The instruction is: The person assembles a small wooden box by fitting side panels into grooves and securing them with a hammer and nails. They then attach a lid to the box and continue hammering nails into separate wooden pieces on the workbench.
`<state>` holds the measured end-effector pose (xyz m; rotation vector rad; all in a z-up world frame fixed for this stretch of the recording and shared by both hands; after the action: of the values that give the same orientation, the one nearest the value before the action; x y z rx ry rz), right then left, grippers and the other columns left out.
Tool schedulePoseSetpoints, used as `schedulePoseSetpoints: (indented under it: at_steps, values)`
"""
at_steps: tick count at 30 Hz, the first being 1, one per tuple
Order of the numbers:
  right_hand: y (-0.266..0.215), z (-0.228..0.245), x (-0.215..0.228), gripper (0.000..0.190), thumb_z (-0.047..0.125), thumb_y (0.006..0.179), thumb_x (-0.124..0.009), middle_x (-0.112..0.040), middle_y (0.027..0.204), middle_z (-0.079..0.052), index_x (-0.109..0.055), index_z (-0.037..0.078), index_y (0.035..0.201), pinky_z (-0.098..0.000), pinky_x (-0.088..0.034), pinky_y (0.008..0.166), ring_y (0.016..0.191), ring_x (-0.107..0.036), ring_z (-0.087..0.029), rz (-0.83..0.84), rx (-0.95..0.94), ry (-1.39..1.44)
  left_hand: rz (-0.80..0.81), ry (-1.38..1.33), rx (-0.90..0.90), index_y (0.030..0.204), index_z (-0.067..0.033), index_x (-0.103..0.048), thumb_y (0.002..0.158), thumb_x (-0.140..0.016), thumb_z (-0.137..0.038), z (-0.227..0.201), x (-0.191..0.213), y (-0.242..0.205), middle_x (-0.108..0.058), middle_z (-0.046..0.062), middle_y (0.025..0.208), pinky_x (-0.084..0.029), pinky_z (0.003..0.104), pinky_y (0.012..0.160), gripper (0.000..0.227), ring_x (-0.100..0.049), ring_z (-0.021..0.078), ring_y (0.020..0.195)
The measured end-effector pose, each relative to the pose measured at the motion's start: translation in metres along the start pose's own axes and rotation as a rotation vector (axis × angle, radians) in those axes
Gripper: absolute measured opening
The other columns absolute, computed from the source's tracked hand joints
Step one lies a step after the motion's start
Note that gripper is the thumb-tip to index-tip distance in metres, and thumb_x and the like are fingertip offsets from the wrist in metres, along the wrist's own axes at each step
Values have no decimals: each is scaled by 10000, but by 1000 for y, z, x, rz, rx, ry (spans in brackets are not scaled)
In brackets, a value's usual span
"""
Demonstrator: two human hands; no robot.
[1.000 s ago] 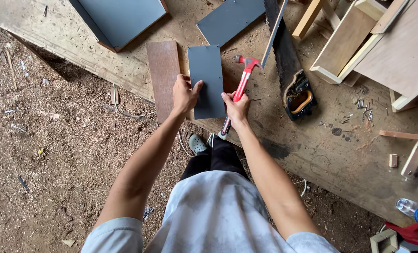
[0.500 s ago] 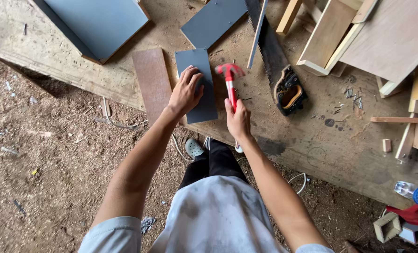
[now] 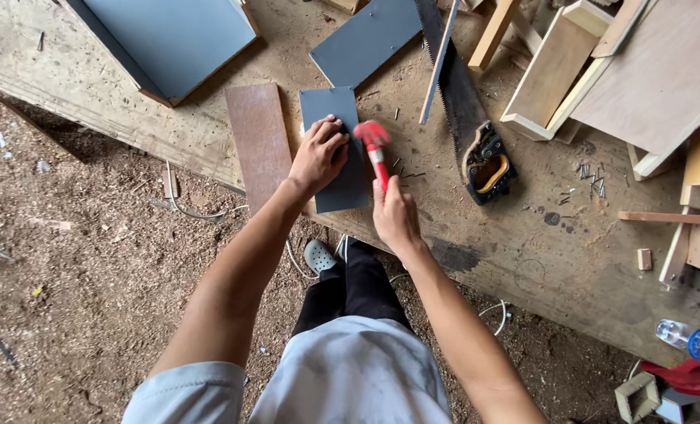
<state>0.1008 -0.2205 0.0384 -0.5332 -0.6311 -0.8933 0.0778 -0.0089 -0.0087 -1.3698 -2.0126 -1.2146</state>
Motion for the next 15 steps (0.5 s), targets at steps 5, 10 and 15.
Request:
schedulePoseSetpoints:
  at_steps: [5, 10, 15]
  values:
    - [-9, 1, -1, 301, 271, 1123, -443, -538, 501, -47, -552, 25, 988, -339, -362, 319, 365, -533, -185, -182, 183, 60, -11, -14, 18, 1052, -29, -712, 890, -727, -59, 0, 1, -2, -643, 180, 1286, -454, 442, 1137, 165, -542, 377, 1323]
    - [-8, -2, -9, 322, 273, 1111, -457, -523, 475, -39, -542, 28, 921, -344, -360, 308, 353, -533, -185, -120, 89, 78, -13, 5, -4, 1066, -25, -707, 890, -730, -64, -2, 2, -3, -642, 182, 1284, -445, 449, 1144, 181, -539, 377, 1322]
    - [-8, -7, -4, 327, 279, 1125, -435, -527, 496, -48, -539, 39, 928, -351, -360, 321, 360, -531, -180, -201, 158, 139, -18, -3, -9, 1089, -20, -717, 884, -721, -57, 2, 3, -2, -641, 181, 1282, -440, 447, 1148, 208, -534, 372, 1328]
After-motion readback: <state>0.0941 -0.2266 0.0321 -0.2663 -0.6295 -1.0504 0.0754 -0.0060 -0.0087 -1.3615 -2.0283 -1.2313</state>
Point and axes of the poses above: each hand's wrist, its own y-axis towards the middle knuckle, its own x-axis out of the back of the hand, z = x × y, the point moved 2 cm from there along y, towards the middle knuckle
